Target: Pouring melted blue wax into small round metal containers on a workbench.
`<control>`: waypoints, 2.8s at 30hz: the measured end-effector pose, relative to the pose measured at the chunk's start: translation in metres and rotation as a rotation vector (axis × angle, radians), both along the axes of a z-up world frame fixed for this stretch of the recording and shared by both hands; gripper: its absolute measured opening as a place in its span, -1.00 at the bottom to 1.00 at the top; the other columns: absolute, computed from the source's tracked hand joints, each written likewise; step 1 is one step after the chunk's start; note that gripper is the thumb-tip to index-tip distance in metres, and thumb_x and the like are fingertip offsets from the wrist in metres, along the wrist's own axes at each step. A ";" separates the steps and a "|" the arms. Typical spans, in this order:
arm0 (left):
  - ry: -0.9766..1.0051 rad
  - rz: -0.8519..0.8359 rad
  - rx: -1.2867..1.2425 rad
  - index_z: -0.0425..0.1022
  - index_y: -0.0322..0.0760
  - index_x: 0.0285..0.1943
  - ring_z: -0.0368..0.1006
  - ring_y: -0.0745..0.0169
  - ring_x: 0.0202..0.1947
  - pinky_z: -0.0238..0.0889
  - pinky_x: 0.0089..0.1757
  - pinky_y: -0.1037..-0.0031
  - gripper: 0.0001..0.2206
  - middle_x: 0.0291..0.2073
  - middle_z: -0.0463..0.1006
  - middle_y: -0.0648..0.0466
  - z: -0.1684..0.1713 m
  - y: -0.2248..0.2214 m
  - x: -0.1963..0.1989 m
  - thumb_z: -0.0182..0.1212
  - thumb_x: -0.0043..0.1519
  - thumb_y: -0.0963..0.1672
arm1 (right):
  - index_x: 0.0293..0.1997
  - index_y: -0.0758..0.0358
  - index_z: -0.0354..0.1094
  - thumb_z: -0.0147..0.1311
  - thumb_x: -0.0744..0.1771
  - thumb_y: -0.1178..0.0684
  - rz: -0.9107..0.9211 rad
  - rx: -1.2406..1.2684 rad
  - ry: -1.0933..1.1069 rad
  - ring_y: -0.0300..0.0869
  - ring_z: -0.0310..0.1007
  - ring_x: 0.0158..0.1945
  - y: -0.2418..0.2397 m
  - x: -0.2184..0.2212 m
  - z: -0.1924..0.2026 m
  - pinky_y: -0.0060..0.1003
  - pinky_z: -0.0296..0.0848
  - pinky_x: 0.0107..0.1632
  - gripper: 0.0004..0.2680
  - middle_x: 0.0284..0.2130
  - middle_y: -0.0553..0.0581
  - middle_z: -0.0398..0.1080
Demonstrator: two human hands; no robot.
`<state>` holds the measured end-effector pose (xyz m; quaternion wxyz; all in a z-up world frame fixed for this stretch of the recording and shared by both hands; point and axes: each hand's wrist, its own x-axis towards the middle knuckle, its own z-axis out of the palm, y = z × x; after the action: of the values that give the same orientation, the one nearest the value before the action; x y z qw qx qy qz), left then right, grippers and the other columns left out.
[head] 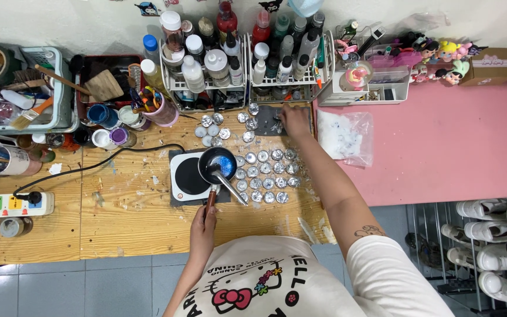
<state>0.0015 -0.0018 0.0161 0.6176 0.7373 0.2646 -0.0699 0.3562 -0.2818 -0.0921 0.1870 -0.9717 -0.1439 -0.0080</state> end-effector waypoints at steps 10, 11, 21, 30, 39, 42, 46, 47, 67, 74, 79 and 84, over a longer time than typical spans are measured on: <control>-0.073 -0.035 -0.009 0.48 -0.35 -0.04 0.17 0.47 -0.46 0.12 -0.37 0.56 -0.74 -0.49 0.29 0.20 0.004 -0.003 0.000 -0.01 0.42 -0.05 | -0.16 0.16 0.57 0.31 0.30 -0.01 0.000 0.300 0.061 0.11 0.49 -0.15 -0.012 -0.005 -0.007 -0.01 0.44 0.00 -0.85 -0.31 0.21 0.57; -0.060 -0.026 -0.007 0.48 -0.35 -0.02 0.16 0.46 -0.46 0.11 -0.38 0.55 -0.74 -0.49 0.29 0.19 0.004 -0.004 0.001 0.00 0.41 -0.06 | -0.14 0.15 0.58 0.28 0.31 0.01 -0.038 0.270 0.025 0.11 0.49 -0.10 -0.012 0.002 -0.020 -0.01 0.44 0.04 -0.87 -0.26 0.22 0.56; 0.016 -0.010 0.016 0.50 -0.37 0.01 0.20 0.43 -0.45 0.15 -0.35 0.55 -0.72 -0.48 0.29 0.16 -0.009 0.005 -0.003 -0.04 0.42 -0.06 | -0.22 0.05 0.58 0.31 0.24 -0.02 -0.106 -0.039 0.136 0.10 0.34 0.14 0.018 0.038 -0.041 0.05 0.36 0.10 -0.87 -0.20 0.11 0.54; 0.034 0.014 0.026 0.51 -0.36 0.03 0.25 0.41 -0.44 0.19 -0.33 0.53 -0.71 -0.47 0.34 0.14 -0.006 0.005 0.002 -0.03 0.41 -0.06 | -0.22 0.10 0.44 0.15 0.31 0.10 -0.129 -0.018 0.232 0.00 0.53 -0.09 0.005 0.046 -0.060 0.10 0.26 0.11 -0.96 -0.30 0.08 0.56; 0.031 -0.043 0.109 0.51 -0.37 -0.01 0.29 0.38 -0.43 0.22 -0.31 0.51 -0.71 -0.48 0.37 0.12 -0.006 0.005 0.005 -0.03 0.41 -0.06 | -0.19 0.16 0.38 0.08 0.33 0.15 -0.008 -0.120 0.129 -0.02 0.54 -0.09 0.004 0.053 -0.081 0.09 0.24 0.09 -0.96 -0.30 0.10 0.56; -0.026 -0.031 0.082 0.52 -0.39 -0.02 0.27 0.37 -0.42 0.23 -0.30 0.51 -0.70 -0.47 0.35 0.10 -0.019 0.008 0.000 -0.02 0.41 -0.05 | -0.16 0.17 0.38 0.10 0.32 0.14 0.006 -0.111 0.143 -0.01 0.53 -0.06 0.000 0.056 -0.085 0.09 0.23 0.10 -0.94 -0.28 0.11 0.56; 0.014 -0.034 0.101 0.51 -0.36 -0.01 0.28 0.38 -0.42 0.23 -0.30 0.51 -0.70 -0.46 0.37 0.11 -0.009 0.007 0.000 -0.03 0.41 -0.04 | -0.16 0.17 0.39 0.13 0.31 0.13 0.005 -0.103 0.192 -0.01 0.52 -0.03 -0.002 0.057 -0.077 0.09 0.23 0.12 -0.92 -0.25 0.11 0.56; 0.030 -0.028 0.099 0.51 -0.35 -0.01 0.28 0.37 -0.42 0.22 -0.31 0.50 -0.70 -0.47 0.37 0.11 -0.007 0.007 0.001 -0.03 0.41 -0.04 | -0.15 0.17 0.39 0.14 0.31 0.14 -0.004 -0.096 0.228 0.00 0.52 -0.02 -0.002 0.057 -0.077 0.10 0.22 0.14 -0.91 -0.25 0.11 0.56; 0.051 -0.023 0.053 0.51 -0.34 -0.03 0.21 0.37 -0.46 0.17 -0.35 0.49 -0.71 -0.50 0.30 0.11 -0.003 0.005 0.001 -0.02 0.41 -0.04 | -0.08 0.14 0.35 0.18 0.32 0.15 -0.014 -0.090 0.388 0.01 0.47 0.09 -0.007 0.059 -0.062 0.16 0.05 0.27 -0.86 -0.17 0.13 0.55; 0.052 -0.034 0.109 0.52 -0.37 -0.04 0.28 0.37 -0.44 0.21 -0.33 0.50 -0.72 -0.49 0.37 0.10 -0.004 0.003 0.003 -0.01 0.40 -0.05 | -0.14 0.14 0.36 0.15 0.31 0.16 0.023 -0.055 0.346 0.02 0.49 0.03 -0.008 0.058 -0.062 0.19 0.05 0.22 -0.90 -0.23 0.11 0.55; 0.031 -0.020 0.070 0.52 -0.39 -0.03 0.28 0.38 -0.43 0.20 -0.32 0.51 -0.72 -0.48 0.38 0.10 -0.005 0.004 -0.002 0.01 0.40 -0.06 | -0.21 0.13 0.48 0.17 0.26 0.16 0.029 0.082 0.253 0.09 0.49 -0.02 -0.019 0.043 -0.048 0.12 0.27 0.15 -0.91 -0.22 0.18 0.54; 0.042 -0.019 0.053 0.52 -0.36 0.00 0.26 0.39 -0.44 0.19 -0.33 0.52 -0.71 -0.47 0.36 0.10 -0.006 0.003 -0.001 -0.02 0.40 -0.05 | -0.09 0.19 0.54 0.11 0.31 0.15 -0.101 0.039 0.176 0.15 0.56 -0.09 -0.045 0.016 -0.026 -0.01 0.52 0.00 -0.86 -0.21 0.30 0.55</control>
<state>0.0001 0.0017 0.0098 0.5917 0.7541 0.2723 -0.0840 0.3723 -0.3268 -0.1177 0.2171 -0.9709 -0.0778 0.0650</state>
